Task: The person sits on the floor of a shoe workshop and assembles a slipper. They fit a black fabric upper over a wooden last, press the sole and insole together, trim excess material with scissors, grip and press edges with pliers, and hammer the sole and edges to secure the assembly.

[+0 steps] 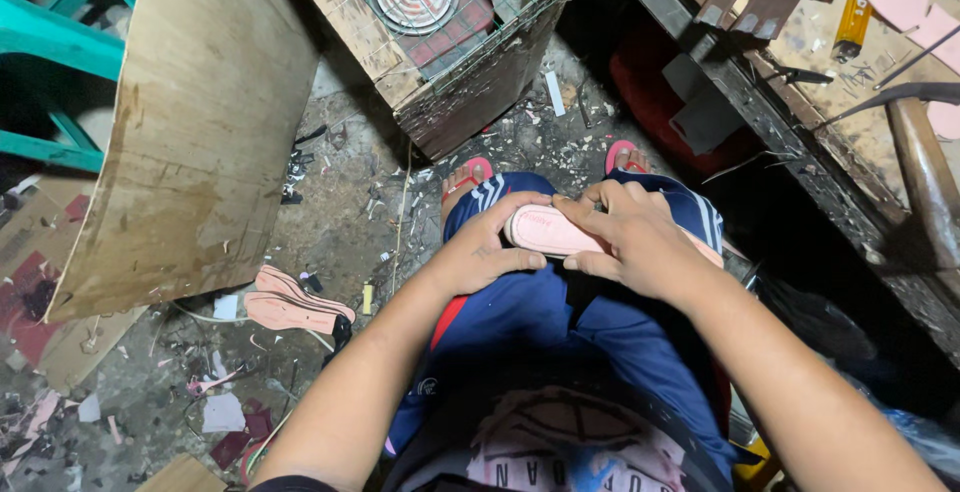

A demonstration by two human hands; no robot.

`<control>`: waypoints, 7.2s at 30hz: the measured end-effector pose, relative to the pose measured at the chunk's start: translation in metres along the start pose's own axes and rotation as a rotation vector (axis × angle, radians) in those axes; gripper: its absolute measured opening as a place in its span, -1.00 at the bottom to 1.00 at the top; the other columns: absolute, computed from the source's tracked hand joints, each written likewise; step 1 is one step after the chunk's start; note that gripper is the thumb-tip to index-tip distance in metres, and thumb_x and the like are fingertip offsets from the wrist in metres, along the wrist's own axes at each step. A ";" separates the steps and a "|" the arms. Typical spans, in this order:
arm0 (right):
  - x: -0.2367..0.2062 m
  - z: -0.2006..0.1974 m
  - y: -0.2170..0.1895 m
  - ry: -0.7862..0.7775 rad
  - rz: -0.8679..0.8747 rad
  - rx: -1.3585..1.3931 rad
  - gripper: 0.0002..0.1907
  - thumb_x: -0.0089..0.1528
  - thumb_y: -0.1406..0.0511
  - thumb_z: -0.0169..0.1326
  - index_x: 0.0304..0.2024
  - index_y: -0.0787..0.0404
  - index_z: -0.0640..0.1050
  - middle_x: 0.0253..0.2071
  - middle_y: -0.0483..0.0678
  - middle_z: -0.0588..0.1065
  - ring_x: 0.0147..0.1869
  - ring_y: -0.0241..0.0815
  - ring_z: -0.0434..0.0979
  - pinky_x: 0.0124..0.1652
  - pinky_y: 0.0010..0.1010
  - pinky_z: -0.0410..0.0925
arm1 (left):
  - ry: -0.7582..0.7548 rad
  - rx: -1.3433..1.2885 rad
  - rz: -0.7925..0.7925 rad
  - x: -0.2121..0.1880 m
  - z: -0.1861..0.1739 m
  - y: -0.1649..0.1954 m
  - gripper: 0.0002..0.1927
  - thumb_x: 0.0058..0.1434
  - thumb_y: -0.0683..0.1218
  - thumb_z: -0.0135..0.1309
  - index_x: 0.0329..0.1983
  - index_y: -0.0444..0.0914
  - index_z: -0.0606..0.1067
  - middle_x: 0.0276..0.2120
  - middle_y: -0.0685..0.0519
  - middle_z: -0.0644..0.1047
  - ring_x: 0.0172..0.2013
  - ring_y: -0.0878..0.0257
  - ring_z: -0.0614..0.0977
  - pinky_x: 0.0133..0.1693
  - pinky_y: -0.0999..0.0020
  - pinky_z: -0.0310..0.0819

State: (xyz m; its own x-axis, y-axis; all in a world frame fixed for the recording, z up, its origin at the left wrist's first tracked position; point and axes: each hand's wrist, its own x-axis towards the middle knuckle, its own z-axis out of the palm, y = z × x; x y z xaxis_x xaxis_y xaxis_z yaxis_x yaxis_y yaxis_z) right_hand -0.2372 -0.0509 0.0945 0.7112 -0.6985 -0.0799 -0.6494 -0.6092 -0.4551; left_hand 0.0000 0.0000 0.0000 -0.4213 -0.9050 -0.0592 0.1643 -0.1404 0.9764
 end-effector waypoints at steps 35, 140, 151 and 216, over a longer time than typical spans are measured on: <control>-0.315 0.030 -0.196 0.804 0.485 0.756 -0.81 0.21 0.46 0.21 -0.12 0.41 0.64 -0.02 0.06 0.61 0.05 -0.18 0.62 0.10 -0.44 0.44 | 0.337 -0.478 -0.229 -0.269 0.146 0.025 -0.47 0.37 -0.07 0.00 0.37 -0.31 0.29 0.12 -0.13 0.53 -0.16 0.16 0.67 -0.17 0.30 0.64; -0.373 -0.205 -0.120 0.507 0.605 -0.449 -0.80 0.35 0.18 0.13 -0.26 0.12 0.66 -0.12 0.05 0.54 0.15 0.15 0.42 0.23 -0.04 0.11 | 0.104 -0.110 -0.123 -0.373 0.231 0.228 -0.32 0.02 -0.28 0.33 0.23 -0.29 0.37 0.00 0.03 0.57 0.03 0.29 0.59 0.10 0.34 0.50; -0.373 -0.210 -0.144 0.444 0.785 -0.276 -0.78 0.22 0.11 0.31 -0.29 0.10 0.69 -0.14 0.06 0.56 0.15 0.18 0.42 0.15 0.05 0.13 | 0.097 -0.117 -0.099 -0.388 0.225 0.230 -0.34 0.06 -0.28 0.32 0.24 -0.31 0.37 0.01 0.02 0.57 0.04 0.29 0.59 0.11 0.34 0.49; -0.139 -0.134 -0.523 0.503 0.032 0.339 -0.87 0.20 0.45 0.24 -0.19 0.27 0.62 -0.20 0.00 0.49 -0.10 -0.09 0.53 -0.12 -0.38 0.40 | 0.067 0.005 0.130 -0.380 0.091 0.351 -0.38 0.05 -0.22 0.24 0.22 -0.31 0.38 -0.12 0.07 0.52 -0.13 0.38 0.53 -0.04 0.44 0.51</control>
State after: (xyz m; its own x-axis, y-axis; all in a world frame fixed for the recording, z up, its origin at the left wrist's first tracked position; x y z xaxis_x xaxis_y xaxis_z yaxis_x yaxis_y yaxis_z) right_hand -0.0321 0.3145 0.4625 0.4247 -0.8567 0.2928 -0.4877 -0.4890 -0.7232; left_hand 0.1363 0.3315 0.3837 -0.3363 -0.9402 0.0540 0.2086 -0.0185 0.9778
